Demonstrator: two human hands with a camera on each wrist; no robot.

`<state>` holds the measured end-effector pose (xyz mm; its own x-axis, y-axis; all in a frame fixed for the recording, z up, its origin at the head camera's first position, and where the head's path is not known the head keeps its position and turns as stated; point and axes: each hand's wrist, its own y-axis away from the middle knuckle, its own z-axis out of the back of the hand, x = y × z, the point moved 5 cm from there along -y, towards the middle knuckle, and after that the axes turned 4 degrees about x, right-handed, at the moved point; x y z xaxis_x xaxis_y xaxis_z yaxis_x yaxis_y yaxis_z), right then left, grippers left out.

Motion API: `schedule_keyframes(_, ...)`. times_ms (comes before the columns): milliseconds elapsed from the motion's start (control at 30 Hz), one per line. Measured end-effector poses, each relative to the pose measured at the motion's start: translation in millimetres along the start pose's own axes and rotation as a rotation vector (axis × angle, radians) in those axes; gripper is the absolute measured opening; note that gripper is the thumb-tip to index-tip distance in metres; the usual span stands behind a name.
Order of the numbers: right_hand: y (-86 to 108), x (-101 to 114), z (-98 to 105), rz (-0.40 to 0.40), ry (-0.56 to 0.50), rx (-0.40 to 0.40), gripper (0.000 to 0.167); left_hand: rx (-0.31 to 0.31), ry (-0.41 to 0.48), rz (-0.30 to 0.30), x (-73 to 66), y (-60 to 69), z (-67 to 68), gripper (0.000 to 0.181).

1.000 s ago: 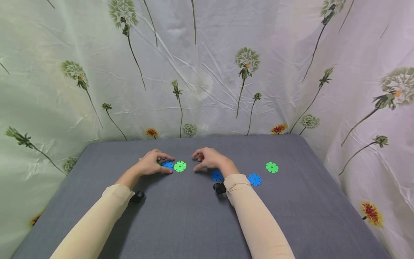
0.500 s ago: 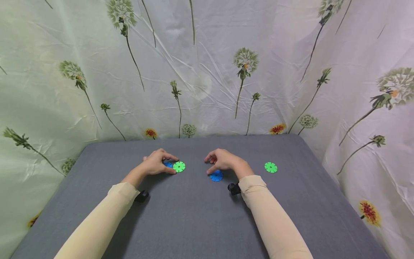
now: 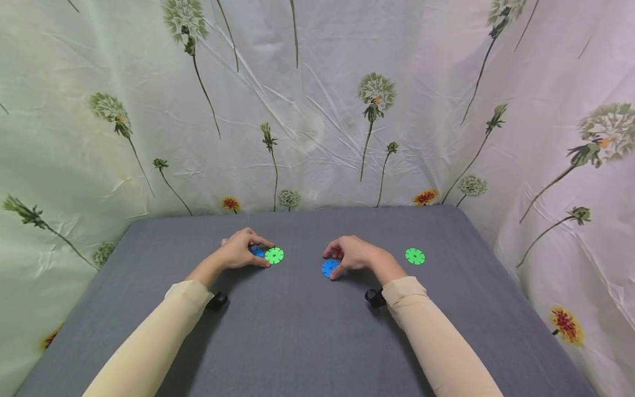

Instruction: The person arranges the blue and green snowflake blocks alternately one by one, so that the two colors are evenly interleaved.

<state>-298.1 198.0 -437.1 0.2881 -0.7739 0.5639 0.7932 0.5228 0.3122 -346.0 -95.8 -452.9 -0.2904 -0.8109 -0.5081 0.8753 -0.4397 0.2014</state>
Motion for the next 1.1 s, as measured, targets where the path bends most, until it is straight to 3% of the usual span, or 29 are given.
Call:
schedule_keyframes(233, 5.8, -2.4, -3.3, 0.012, 0.022, -0.028, 0.047, -0.005, 0.004, -0.026, -0.7, -0.9, -1.4, 0.046)
schedule_keyframes(467, 7.6, -3.7, -7.0, 0.019, 0.039, -0.062, 0.044, 0.000, 0.001, -0.012, -2.8, -2.1, -3.2, 0.048)
schedule_keyframes(1100, 6.6, -7.7, -9.1, 0.009, -0.023, -0.072, 0.042, -0.018, 0.012, 0.005, -5.3, -1.2, -4.5, 0.045)
